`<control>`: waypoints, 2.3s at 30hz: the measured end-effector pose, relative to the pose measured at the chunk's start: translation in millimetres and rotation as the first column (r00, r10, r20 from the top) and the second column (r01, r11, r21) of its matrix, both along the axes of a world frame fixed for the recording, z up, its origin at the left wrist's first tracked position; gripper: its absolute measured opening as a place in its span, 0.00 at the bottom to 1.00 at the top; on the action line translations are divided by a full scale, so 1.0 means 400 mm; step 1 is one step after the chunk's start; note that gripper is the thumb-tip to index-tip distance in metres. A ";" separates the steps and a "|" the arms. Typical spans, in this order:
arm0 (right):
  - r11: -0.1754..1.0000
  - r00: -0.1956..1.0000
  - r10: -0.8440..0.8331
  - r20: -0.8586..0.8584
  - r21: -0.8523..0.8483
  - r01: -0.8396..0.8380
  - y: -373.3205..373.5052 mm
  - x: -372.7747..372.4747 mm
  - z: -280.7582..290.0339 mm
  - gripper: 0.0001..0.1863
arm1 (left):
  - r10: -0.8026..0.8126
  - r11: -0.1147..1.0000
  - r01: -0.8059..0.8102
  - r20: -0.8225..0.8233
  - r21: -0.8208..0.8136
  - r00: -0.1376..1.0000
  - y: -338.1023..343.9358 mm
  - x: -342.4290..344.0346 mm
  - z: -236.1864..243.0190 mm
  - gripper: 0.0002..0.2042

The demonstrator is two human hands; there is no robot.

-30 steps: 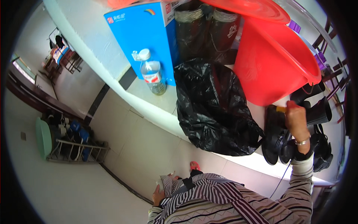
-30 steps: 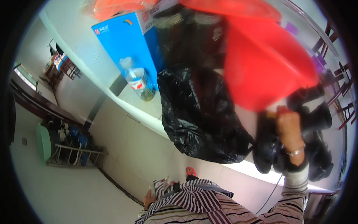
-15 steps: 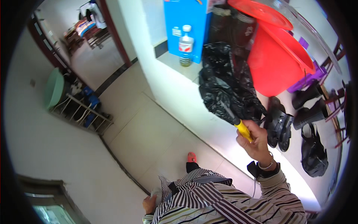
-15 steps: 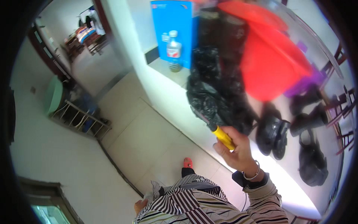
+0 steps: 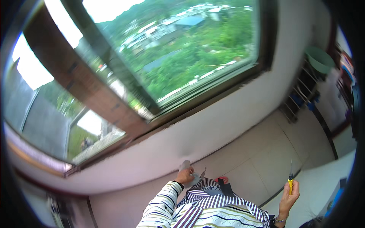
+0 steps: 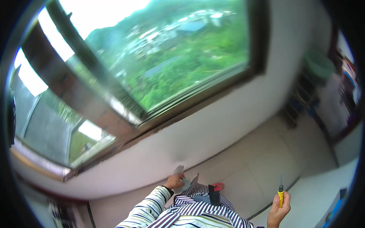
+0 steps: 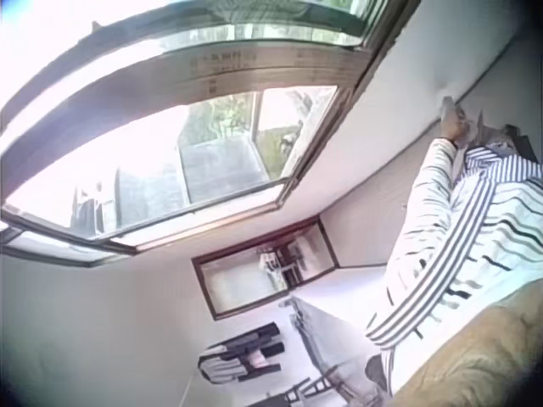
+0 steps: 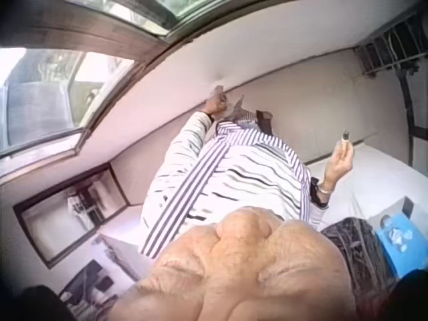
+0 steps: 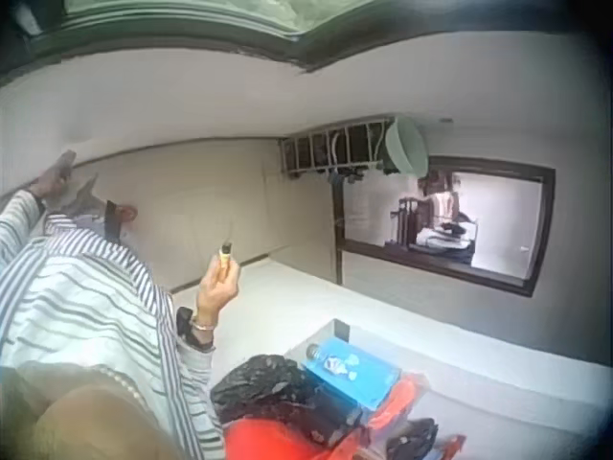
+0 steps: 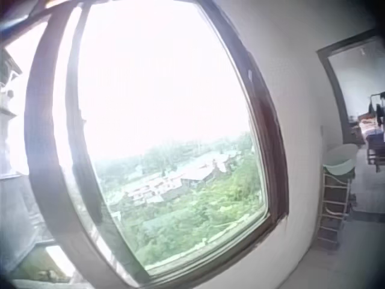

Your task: Tightening screws and cleaning a window frame using a screwdriver and a cloth.

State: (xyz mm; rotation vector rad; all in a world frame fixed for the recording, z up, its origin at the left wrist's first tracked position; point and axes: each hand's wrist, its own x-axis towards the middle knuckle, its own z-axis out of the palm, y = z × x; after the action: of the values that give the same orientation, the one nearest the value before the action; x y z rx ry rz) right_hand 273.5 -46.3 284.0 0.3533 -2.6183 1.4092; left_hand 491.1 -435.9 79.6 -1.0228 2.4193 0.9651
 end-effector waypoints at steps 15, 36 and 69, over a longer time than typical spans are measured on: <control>0.428 0.447 0.887 0.118 0.154 -0.890 -0.447 0.232 -0.039 0.12 | 0.667 0.601 -0.778 0.422 0.183 0.614 0.527 0.822 -0.131 0.19; -0.030 -0.036 0.999 -0.016 0.292 -0.956 -1.018 0.938 -0.007 0.20 | 0.985 0.129 -0.951 0.077 0.280 0.156 0.449 1.334 -0.228 0.20; 0.114 0.048 0.988 -0.147 0.483 -0.868 -1.475 1.614 0.214 0.19 | 0.440 -0.277 -0.897 -0.875 -0.344 0.200 -0.667 2.067 0.437 0.19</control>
State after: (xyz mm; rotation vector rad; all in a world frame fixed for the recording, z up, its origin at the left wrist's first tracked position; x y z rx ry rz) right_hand 919.1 -636.2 369.7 2.5318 -1.9431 0.7893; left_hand 1318.0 -702.8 254.5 -3.4390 2.2790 -0.3984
